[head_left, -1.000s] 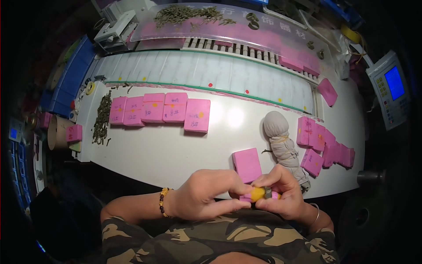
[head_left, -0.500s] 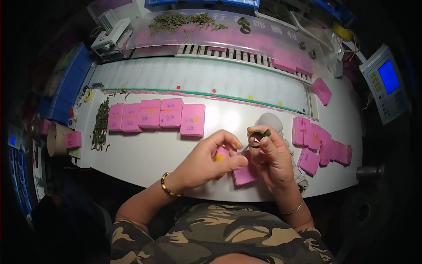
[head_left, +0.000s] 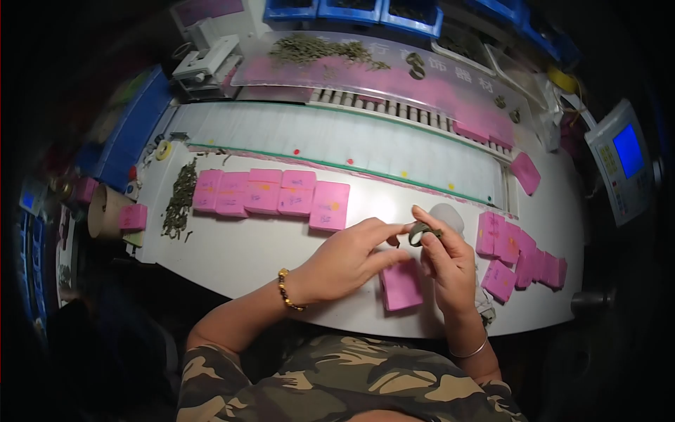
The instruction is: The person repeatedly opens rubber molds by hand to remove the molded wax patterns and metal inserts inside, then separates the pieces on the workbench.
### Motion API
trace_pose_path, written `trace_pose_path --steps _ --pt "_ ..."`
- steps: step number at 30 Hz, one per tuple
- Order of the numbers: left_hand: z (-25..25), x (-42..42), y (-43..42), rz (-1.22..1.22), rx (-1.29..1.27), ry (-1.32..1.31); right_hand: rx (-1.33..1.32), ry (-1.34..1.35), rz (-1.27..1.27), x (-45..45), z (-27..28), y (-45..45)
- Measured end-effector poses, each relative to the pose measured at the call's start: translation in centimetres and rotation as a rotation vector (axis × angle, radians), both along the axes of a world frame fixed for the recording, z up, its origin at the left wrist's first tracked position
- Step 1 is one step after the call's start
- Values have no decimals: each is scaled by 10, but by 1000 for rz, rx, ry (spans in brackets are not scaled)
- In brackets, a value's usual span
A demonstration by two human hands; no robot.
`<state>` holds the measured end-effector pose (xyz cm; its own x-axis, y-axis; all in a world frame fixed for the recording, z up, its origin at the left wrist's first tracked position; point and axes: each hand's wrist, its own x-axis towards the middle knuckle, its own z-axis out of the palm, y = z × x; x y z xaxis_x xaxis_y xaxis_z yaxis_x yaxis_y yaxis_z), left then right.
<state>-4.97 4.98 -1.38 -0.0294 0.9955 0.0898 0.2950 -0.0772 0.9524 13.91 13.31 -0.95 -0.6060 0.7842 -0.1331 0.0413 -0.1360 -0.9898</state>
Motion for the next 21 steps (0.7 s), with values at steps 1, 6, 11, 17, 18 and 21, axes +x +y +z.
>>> trace_pose_path --steps 1,6,11,17,18,21 --pt "1 0 1 29 3 14 3 14 29 0 1 0" --pt "-5 -7 6 -61 -78 -362 416 -115 23 -9 -2 -2" --pt "-1 -18 -1 -65 -78 -349 583 -116 34 -20 -2 -9" --pt "0 -37 -10 -17 -33 -387 335 -71 113 -34 3 -10" --pt "4 -48 -12 6 -57 -416 341 -70 113 -34 5 -9" --pt "24 -105 -18 284 -134 -400 -101 132 67 -29 6 0"
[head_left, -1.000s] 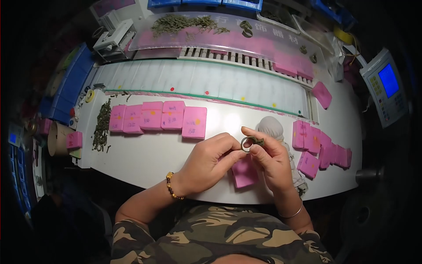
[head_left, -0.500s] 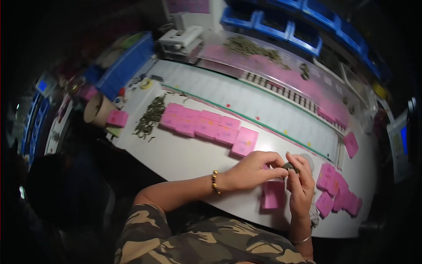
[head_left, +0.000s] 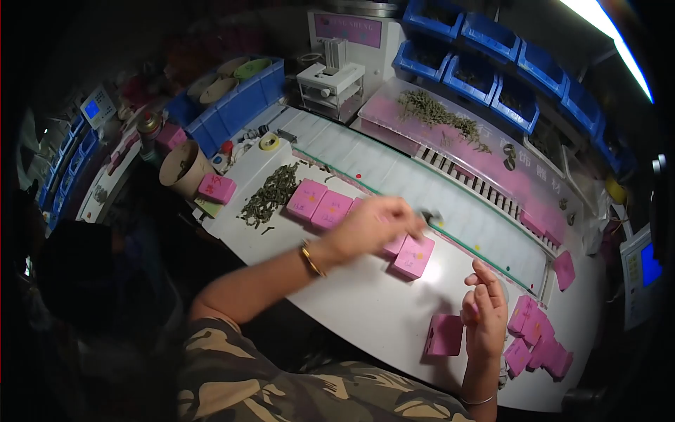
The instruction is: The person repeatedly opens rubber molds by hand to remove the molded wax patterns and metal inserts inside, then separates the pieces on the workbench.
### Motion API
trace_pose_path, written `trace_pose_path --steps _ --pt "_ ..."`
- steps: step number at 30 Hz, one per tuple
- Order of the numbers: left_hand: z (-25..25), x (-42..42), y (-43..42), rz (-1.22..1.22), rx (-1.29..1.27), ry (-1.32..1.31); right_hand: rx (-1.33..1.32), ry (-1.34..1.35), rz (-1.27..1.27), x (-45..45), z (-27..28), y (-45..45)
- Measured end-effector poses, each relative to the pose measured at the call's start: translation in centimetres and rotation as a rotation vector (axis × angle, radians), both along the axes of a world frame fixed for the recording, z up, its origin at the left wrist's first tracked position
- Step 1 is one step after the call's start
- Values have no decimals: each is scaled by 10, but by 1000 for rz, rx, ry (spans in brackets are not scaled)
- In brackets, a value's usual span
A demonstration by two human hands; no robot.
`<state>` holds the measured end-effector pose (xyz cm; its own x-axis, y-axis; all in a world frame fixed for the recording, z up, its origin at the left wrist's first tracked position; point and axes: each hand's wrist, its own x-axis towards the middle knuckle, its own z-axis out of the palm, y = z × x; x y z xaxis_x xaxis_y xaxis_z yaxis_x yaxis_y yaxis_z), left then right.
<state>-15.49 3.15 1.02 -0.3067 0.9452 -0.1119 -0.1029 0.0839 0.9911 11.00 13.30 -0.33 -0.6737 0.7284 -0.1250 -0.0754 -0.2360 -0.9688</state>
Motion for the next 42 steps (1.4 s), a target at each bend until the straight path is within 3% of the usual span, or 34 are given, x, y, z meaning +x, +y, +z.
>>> trace_pose_path --steps 1,3,5,6,9,12,14,15,18,19,21,23,26,28,29,32,36,42 --pt "7 -29 -2 72 33 111 -195 51 -47 4 -3 7" --pt "13 -96 -4 257 -136 138 -475 190 -62 12 -10 16" --pt "17 -189 -8 311 -138 225 -487 214 -84 12 -12 12" --pt "26 -231 -8 470 -206 321 -503 236 -104 11 -12 10" --pt "48 -336 -12 787 217 147 -514 273 -76 8 -11 5" --pt "51 -355 11 1094 484 5 -540 290 -74 5 -14 0" --pt "37 -353 22 908 356 30 -539 295 -77 9 -20 0" --pt "28 -330 36 794 483 -57 -536 296 -60 11 -22 1" --pt "6 -265 57 432 486 -350 -506 309 -53 14 -25 1" --pt "12 -220 60 533 421 -472 -471 326 -62 15 -26 1" --pt "-17 -174 65 376 406 -139 -426 325 -87 14 -26 1" --pt "-4 -102 54 165 402 -458 -330 304 -123 14 -20 -1" --pt "10 -12 38 62 219 -496 -176 190 -239 5 -2 -12" --pt "3 25 28 -74 164 -217 -80 139 -205 11 -5 -11" --pt "4 39 24 -117 110 -207 -64 118 -180 16 -5 -11" --pt "-16 76 19 -152 181 -240 136 64 -148 25 -7 -13" --pt "-30 98 15 -149 205 -291 163 97 -164 35 -12 -13" --pt "-36 112 11 -165 302 -131 184 185 -100 47 -29 -8"
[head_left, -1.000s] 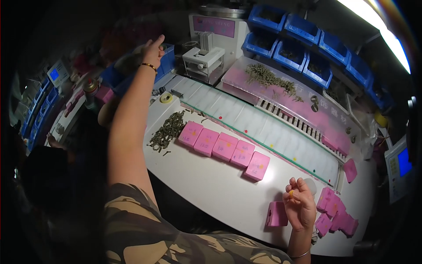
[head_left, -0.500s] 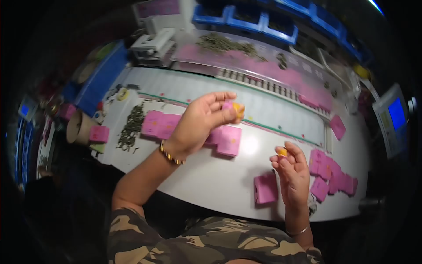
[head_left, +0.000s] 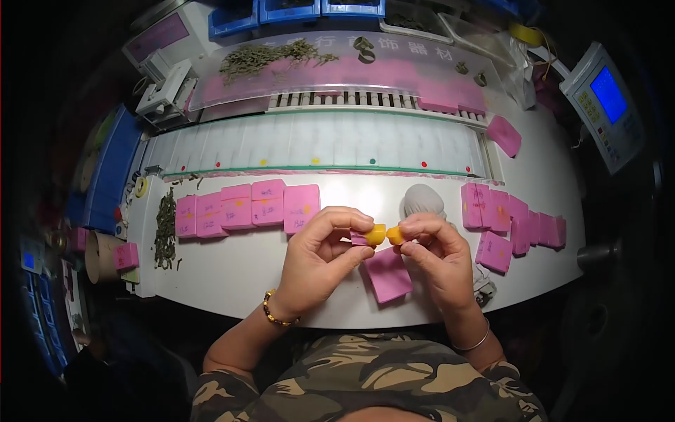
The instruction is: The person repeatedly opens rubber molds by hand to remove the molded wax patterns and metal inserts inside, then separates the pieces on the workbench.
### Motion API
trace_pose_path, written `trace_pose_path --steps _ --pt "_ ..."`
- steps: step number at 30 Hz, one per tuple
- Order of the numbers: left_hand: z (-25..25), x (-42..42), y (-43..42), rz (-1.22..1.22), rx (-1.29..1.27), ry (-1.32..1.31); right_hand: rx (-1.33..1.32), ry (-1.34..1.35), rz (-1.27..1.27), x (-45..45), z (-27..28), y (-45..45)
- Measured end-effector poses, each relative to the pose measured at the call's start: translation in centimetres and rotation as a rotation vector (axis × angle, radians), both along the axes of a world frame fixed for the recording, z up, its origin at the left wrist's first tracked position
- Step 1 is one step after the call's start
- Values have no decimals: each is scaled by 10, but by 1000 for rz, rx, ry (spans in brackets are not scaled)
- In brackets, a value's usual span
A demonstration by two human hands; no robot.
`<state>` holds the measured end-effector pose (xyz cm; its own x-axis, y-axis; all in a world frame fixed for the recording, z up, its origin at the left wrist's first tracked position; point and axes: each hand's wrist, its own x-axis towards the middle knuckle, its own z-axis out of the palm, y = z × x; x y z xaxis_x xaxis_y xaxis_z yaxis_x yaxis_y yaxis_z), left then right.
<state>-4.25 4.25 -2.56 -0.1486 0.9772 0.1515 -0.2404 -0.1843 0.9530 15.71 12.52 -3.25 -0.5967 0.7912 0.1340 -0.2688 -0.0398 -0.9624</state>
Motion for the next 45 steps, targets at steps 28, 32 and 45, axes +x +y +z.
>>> trace_pose_path --steps 28,32,45 --pt "7 16 8 100 127 217 -294 -4 -56 -10 6 -4" --pt "6 17 12 210 294 668 366 -418 -104 -14 24 -4" --pt "-4 6 5 230 280 823 1083 -963 -297 -6 0 41"
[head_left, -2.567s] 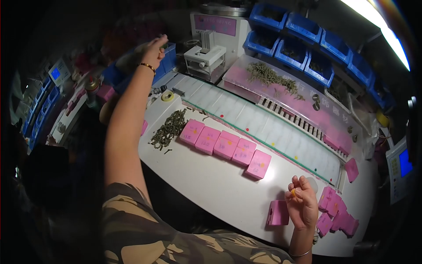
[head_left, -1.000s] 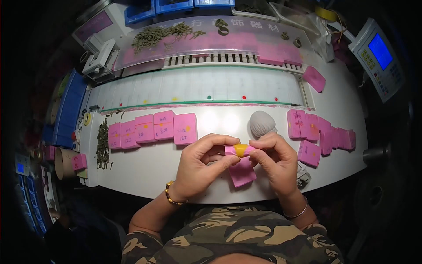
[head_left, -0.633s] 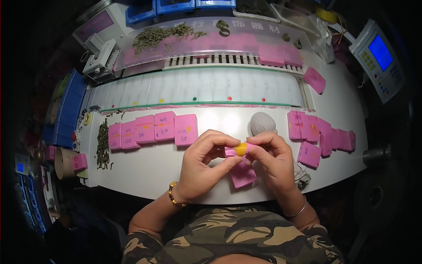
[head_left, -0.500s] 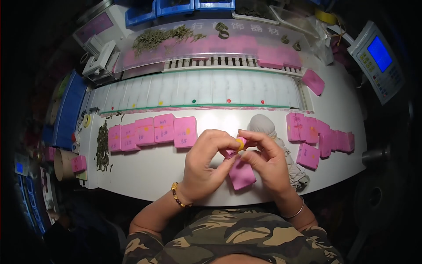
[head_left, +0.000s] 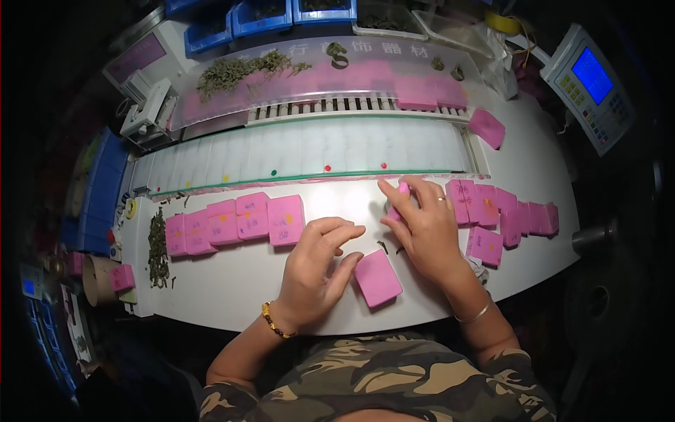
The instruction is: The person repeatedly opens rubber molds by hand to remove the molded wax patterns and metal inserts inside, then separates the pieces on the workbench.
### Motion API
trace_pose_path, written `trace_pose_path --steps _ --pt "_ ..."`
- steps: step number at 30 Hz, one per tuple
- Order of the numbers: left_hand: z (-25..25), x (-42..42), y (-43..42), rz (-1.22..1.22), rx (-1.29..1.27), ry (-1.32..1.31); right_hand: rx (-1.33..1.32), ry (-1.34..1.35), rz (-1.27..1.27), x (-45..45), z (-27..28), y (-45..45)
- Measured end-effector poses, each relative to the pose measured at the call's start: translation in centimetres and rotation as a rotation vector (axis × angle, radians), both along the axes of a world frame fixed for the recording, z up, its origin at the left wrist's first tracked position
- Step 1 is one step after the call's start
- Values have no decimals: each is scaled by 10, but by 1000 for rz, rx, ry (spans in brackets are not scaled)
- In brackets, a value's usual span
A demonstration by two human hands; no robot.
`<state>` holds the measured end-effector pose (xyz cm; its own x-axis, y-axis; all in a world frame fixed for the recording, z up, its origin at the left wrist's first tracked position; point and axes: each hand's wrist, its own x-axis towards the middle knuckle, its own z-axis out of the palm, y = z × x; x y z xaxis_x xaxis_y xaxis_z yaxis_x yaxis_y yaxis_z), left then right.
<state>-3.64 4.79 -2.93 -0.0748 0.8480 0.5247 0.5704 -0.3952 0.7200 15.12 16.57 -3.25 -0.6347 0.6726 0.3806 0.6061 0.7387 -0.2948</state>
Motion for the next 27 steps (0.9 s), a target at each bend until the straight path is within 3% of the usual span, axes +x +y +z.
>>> trace_pose_path --steps 5,8,15,18,20,23,27 --pt "-1 -6 -6 28 -34 5 -136 120 24 17 10 -4" --pt "-3 -8 -10 37 -62 -18 -211 334 35 35 9 -7" --pt "-4 -8 -17 30 -61 -14 -274 286 -57 54 16 -13" --pt "-1 -6 -19 23 -63 -13 -204 364 1 37 28 -7" --pt "1 -4 -22 21 -73 -15 26 359 83 27 31 -1" --pt "3 -4 -30 10 -22 -25 -94 295 67 20 3 4" --pt "4 -3 -40 -98 -42 -14 -125 284 76 23 7 3"
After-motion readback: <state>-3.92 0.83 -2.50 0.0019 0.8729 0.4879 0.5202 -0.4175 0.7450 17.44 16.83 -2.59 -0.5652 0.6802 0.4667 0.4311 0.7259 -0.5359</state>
